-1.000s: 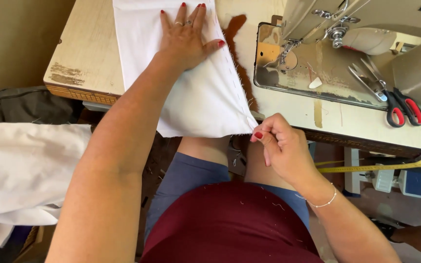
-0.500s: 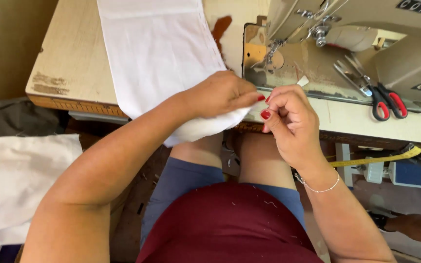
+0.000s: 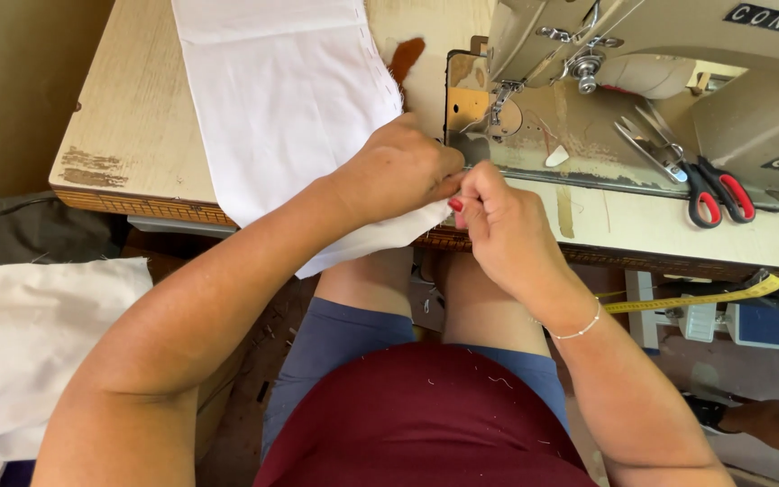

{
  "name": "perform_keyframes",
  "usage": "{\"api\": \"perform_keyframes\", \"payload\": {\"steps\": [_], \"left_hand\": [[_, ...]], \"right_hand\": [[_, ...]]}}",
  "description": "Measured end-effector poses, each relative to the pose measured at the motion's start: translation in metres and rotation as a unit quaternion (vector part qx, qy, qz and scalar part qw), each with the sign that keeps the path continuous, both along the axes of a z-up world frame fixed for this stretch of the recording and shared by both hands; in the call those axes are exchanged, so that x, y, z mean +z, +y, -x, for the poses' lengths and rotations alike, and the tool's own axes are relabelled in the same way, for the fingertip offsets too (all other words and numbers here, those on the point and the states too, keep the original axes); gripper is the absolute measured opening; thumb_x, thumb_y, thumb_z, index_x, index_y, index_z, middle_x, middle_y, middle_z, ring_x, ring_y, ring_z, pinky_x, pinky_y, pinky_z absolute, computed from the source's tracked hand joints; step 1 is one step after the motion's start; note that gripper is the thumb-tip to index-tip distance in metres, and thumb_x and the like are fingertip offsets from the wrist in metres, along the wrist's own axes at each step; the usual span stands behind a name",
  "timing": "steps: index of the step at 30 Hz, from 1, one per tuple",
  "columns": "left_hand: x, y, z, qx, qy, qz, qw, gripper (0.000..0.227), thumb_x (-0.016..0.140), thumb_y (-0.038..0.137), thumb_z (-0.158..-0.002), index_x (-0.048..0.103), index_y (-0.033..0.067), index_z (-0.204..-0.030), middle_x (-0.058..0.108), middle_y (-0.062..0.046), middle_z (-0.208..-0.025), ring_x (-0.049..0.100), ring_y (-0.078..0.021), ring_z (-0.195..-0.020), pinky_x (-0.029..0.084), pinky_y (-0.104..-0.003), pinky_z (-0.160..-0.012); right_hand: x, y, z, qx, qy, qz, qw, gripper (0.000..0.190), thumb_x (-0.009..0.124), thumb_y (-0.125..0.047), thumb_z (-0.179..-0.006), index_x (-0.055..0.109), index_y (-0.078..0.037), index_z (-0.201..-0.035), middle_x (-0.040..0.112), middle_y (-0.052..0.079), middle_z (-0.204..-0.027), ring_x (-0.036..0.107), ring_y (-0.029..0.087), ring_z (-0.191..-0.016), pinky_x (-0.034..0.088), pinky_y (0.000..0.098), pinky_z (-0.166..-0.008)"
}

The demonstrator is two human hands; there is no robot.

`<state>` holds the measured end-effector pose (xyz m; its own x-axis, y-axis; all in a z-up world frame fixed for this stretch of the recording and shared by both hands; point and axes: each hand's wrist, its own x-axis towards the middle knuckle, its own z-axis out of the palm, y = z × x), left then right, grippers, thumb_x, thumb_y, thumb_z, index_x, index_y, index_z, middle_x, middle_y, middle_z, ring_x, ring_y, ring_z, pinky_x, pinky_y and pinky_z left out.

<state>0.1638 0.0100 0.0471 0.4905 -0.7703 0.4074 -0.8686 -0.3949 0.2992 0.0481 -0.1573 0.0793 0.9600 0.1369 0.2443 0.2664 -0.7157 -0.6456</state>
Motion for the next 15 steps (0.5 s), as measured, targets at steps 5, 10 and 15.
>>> {"api": "perform_keyframes", "payload": {"steps": [5,10,15], "left_hand": [[-0.003,-0.003,-0.008,-0.003,-0.09,-0.012,0.996,0.038,0.072,0.032,-0.097,0.062,0.0157,-0.064,0.055,0.002,-0.046,0.053,-0.0188,-0.046,0.041,-0.033,-0.069],[0.034,0.029,-0.003,-0.123,0.181,0.041,0.975,0.028,0.064,0.027,-0.101,0.065,0.0132,-0.076,0.059,-0.003,-0.058,0.059,-0.0222,-0.061,0.047,-0.035,-0.076],[0.033,0.038,-0.001,-0.111,0.176,0.031,0.978,0.018,0.063,0.013,-0.1,0.07,0.008,-0.085,0.065,-0.007,-0.062,0.063,-0.0266,-0.063,0.046,-0.038,-0.088]], "right_hand": [[0.0,-0.015,-0.006,0.018,0.048,-0.002,0.999,0.017,0.061,-0.008,-0.103,0.052,-0.011,-0.089,0.066,0.005,-0.057,0.064,0.021,-0.054,0.051,0.0341,-0.059],[-0.025,-0.04,-0.015,0.096,0.096,-0.275,0.952,0.014,0.052,-0.014,-0.11,0.048,-0.013,-0.096,0.069,0.011,-0.074,0.06,0.013,-0.052,0.049,0.0216,-0.045],[-0.029,-0.032,-0.013,0.147,0.139,-0.315,0.927,0.013,0.05,-0.013,-0.109,0.046,-0.011,-0.097,0.064,0.011,-0.069,0.06,0.015,-0.045,0.047,0.024,-0.04]]}}
